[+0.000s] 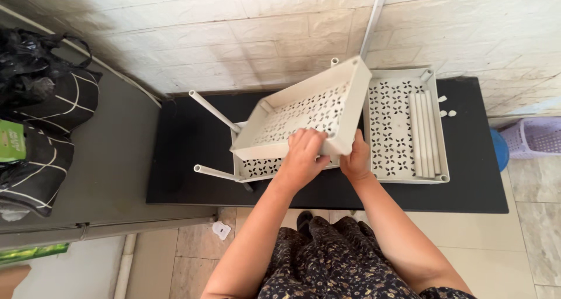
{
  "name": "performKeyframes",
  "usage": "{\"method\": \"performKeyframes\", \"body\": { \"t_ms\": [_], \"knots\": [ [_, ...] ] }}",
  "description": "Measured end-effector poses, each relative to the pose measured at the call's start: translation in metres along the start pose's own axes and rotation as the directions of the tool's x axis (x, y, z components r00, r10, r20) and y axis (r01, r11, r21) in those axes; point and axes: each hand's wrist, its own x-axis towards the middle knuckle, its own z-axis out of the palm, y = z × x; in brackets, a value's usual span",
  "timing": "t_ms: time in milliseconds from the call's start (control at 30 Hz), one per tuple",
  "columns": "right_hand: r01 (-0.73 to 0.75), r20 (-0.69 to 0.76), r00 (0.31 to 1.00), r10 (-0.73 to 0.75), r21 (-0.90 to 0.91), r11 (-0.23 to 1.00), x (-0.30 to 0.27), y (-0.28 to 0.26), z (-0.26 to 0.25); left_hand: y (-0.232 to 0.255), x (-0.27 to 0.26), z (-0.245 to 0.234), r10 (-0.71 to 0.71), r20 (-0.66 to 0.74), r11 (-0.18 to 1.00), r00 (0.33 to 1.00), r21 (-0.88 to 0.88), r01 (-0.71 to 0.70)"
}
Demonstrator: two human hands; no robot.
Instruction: The person assembles a white plastic shelving unit by inserting cylindrical legs into the corner sockets of perforated trays. They repeatedly pick up trays and legs, align the parts, and press the legs into place on a black table.
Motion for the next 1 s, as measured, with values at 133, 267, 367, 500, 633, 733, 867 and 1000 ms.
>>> {"method": "performKeyframes", "body": {
  "t_ms": [133, 267, 367, 500, 633, 733, 867, 1000],
  "knots": [
    [-0.116, 0.109, 0.988, 0.107, 0.083, 0.990, 0.003, -0.023, -0.013, -0.004, -0.012, 0.002, 0.057, 0.014, 0.998, 0.998, 0.028, -0.057],
    [-0.135, 0.130, 0.981, 0.144, -0.072, 0.988, 0.005, -0.043, -0.027, -0.010, -0.016, -0.009, 0.065, 0.030, 0.996, 0.997, 0.053, -0.067],
    [-0.192, 0.147, 0.969, 0.199, -0.055, 0.980, 0.006, -0.050, -0.034, -0.007, -0.021, -0.019, 0.075, 0.057, 0.996, 0.996, 0.053, -0.078],
    [-0.212, 0.147, 0.969, 0.200, 0.069, 0.975, 0.011, -0.045, -0.046, 0.002, -0.025, -0.037, 0.120, 0.050, 0.989, 0.992, 0.081, -0.124],
    [-0.286, 0.097, 0.958, 0.270, 0.251, 0.925, 0.012, -0.044, -0.070, 0.016, -0.034, -0.061, 0.202, 0.015, 0.973, 0.979, 0.108, -0.202],
    [-0.381, 0.061, 0.913, 0.404, 0.483, 0.788, 0.006, -0.062, -0.095, 0.027, -0.038, -0.074, 0.268, 0.037, 0.958, 0.963, 0.094, -0.271],
    [-0.513, 0.191, 0.844, 0.501, 0.562, 0.649, 0.004, -0.101, -0.120, 0.036, -0.024, -0.075, 0.417, 0.054, 0.900, 0.907, 0.113, -0.420],
    [-0.632, 0.020, 0.692, 0.721, 0.500, 0.592, -0.005, -0.133, -0.127, 0.044, -0.002, -0.071, 0.595, 0.145, 0.783, 0.791, 0.119, -0.611]
  ]
}}
